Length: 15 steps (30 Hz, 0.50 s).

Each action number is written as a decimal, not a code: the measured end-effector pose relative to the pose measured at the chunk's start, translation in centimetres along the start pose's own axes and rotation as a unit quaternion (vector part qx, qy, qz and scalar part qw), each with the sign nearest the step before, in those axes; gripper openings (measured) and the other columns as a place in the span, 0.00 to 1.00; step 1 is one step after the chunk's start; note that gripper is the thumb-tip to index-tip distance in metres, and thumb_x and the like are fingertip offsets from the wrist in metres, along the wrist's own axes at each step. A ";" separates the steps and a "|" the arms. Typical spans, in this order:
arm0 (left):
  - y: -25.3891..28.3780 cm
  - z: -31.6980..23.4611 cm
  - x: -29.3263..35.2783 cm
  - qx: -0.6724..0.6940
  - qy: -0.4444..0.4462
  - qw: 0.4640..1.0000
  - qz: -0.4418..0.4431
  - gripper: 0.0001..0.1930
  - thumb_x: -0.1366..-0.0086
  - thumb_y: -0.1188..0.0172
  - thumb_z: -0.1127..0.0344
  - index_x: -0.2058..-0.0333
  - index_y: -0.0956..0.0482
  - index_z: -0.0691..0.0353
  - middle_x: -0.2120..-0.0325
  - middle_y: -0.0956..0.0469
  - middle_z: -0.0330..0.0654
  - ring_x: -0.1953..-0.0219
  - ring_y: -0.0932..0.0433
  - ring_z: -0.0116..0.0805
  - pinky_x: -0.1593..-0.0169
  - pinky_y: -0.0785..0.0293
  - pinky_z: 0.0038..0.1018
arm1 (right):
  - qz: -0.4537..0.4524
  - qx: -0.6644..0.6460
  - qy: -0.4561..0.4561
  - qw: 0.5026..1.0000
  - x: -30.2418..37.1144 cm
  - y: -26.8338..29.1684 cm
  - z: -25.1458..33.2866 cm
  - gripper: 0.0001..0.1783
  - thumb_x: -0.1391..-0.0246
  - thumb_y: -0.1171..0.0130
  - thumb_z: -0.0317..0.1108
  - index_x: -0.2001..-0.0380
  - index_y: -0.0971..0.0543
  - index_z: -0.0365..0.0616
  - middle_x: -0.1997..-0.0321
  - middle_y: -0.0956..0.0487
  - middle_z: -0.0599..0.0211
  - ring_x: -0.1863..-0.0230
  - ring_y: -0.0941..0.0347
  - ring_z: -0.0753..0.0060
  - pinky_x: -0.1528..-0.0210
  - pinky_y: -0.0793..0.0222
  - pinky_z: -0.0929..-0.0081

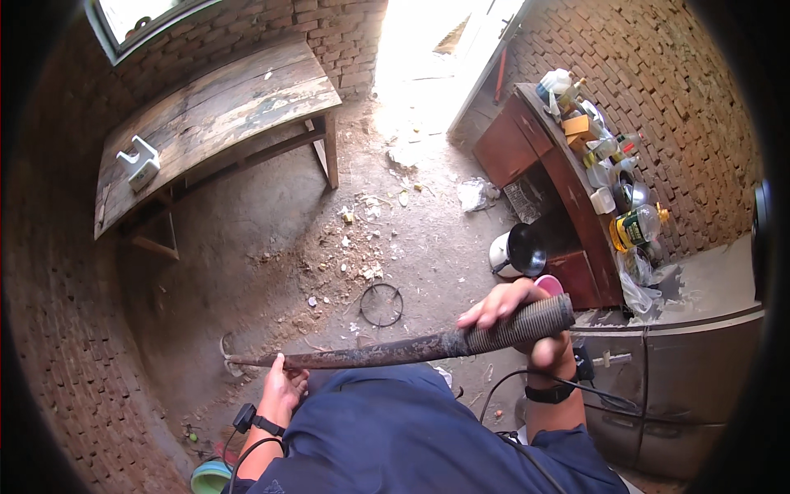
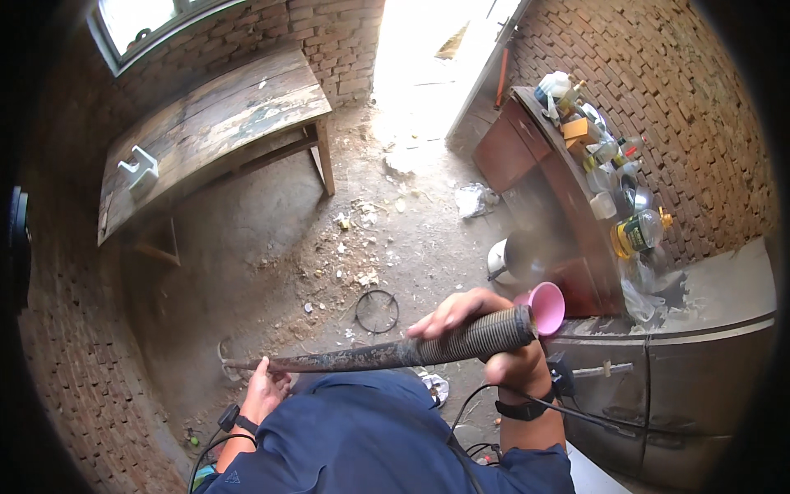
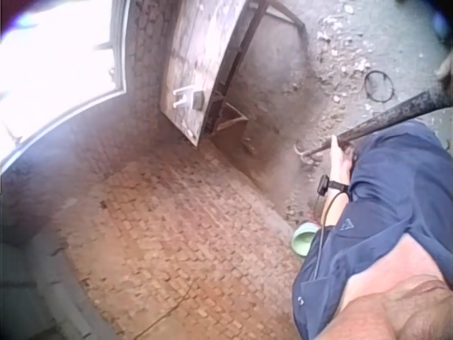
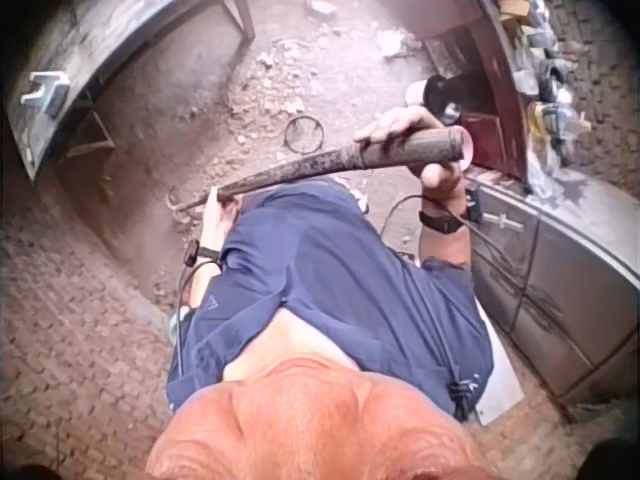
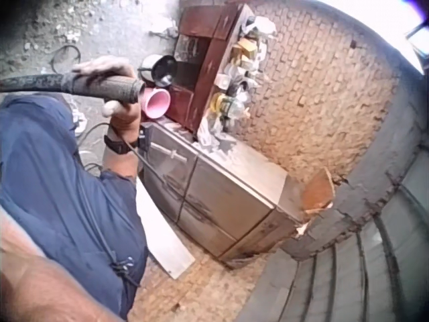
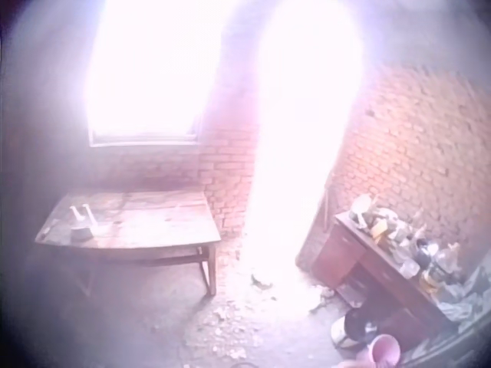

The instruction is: Clearing debris with a shovel and metal bar, moving buckets, and using a small tool to repair a portable stove burner unit.

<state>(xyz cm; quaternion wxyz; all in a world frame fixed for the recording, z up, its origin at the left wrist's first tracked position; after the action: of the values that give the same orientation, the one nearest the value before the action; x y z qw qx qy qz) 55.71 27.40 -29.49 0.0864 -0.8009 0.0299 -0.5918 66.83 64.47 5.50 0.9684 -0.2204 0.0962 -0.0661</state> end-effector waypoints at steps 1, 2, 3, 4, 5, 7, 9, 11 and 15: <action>0.5 0.3 0.1 -0.043 0.007 0.999 0.029 0.16 0.33 0.52 0.49 0.65 0.28 0.57 0.71 0.24 0.41 0.76 0.25 0.34 0.77 0.31 0.31 | -0.017 -0.050 0.047 0.998 0.3 0.9 0.7 0.34 0.63 0.25 0.44 0.57 0.28 0.36 0.57 0.25 0.53 0.49 0.28 0.47 0.43 0.35 0.47; 1.2 0.4 0.0 -0.046 0.005 0.999 0.028 0.16 0.33 0.52 0.49 0.65 0.28 0.57 0.71 0.24 0.41 0.76 0.25 0.34 0.77 0.31 0.31 | -0.033 -0.100 0.094 0.990 0.6 1.6 1.3 0.35 0.62 0.26 0.47 0.56 0.29 0.37 0.57 0.25 0.54 0.48 0.28 0.47 0.43 0.35 0.45; 1.2 -0.4 0.6 -0.123 -0.041 0.991 0.008 0.15 0.34 0.50 0.53 0.61 0.29 0.59 0.70 0.24 0.41 0.72 0.24 0.35 0.74 0.29 0.32 | -0.057 -0.087 0.092 0.990 1.0 2.3 1.2 0.37 0.61 0.28 0.53 0.55 0.30 0.39 0.56 0.25 0.55 0.48 0.28 0.47 0.42 0.36 0.44; 1.0 -1.2 1.2 -0.199 -0.087 0.976 -0.012 0.15 0.35 0.47 0.56 0.58 0.29 0.61 0.69 0.24 0.41 0.69 0.22 0.36 0.71 0.27 0.32 | -0.065 -0.081 0.091 0.990 0.8 2.4 1.0 0.37 0.61 0.29 0.53 0.54 0.30 0.40 0.56 0.26 0.55 0.48 0.29 0.47 0.42 0.36 0.44; 1.5 -2.8 2.7 -0.323 -0.189 0.921 -0.104 0.23 0.42 0.40 0.63 0.49 0.34 0.65 0.64 0.25 0.46 0.58 0.23 0.45 0.59 0.25 0.38 | -0.045 -0.099 0.097 0.989 0.2 1.6 1.0 0.37 0.60 0.29 0.53 0.54 0.29 0.40 0.56 0.26 0.54 0.47 0.29 0.46 0.42 0.36 0.44; -1.1 -5.7 6.3 -0.483 -0.389 0.774 -0.124 0.29 0.46 0.38 0.65 0.46 0.36 0.65 0.59 0.27 0.49 0.55 0.25 0.48 0.53 0.28 0.39 | 0.014 -0.115 0.097 0.989 -1.6 -0.6 1.4 0.37 0.60 0.30 0.53 0.51 0.29 0.41 0.52 0.26 0.50 0.46 0.30 0.46 0.43 0.36 0.44; -5.7 -7.1 12.5 -0.567 -0.589 0.569 -0.091 0.36 0.56 0.36 0.68 0.45 0.37 0.65 0.52 0.32 0.54 0.47 0.32 0.54 0.42 0.36 0.40 | 0.081 -0.121 0.103 0.984 -3.7 -3.8 1.8 0.41 0.61 0.27 0.49 0.48 0.32 0.37 0.49 0.27 0.46 0.44 0.31 0.45 0.41 0.37 0.45; -8.2 -8.6 16.1 -0.546 -0.644 0.531 -0.069 0.35 0.56 0.36 0.70 0.46 0.36 0.65 0.52 0.32 0.54 0.48 0.32 0.54 0.42 0.36 0.40 | 0.160 -0.126 0.092 0.975 -5.8 -7.9 2.4 0.50 0.66 0.24 0.44 0.43 0.38 0.32 0.45 0.30 0.46 0.42 0.33 0.53 0.37 0.40 0.57; -7.3 -12.2 20.2 -0.480 -0.735 0.471 -0.087 0.20 0.46 0.42 0.75 0.53 0.30 0.67 0.56 0.27 0.49 0.51 0.28 0.48 0.43 0.35 0.36 | 0.247 0.005 0.182 0.952 -9.3 -15.7 3.6 0.62 0.64 0.24 0.45 0.34 0.55 0.39 0.46 0.34 0.50 0.47 0.32 0.64 0.53 0.28 0.69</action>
<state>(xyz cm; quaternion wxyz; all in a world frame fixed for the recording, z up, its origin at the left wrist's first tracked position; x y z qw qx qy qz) 49.70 30.28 -5.68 -0.3726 -0.8565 0.1650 0.3168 57.17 53.51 17.02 0.9216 -0.1688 0.3220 0.1361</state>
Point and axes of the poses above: each hand's wrist, its own x-axis away from the middle knuckle, its own y-axis out of the back of the hand, z = x × y, the point moved 8 cm from there along -x, towards the middle knuckle
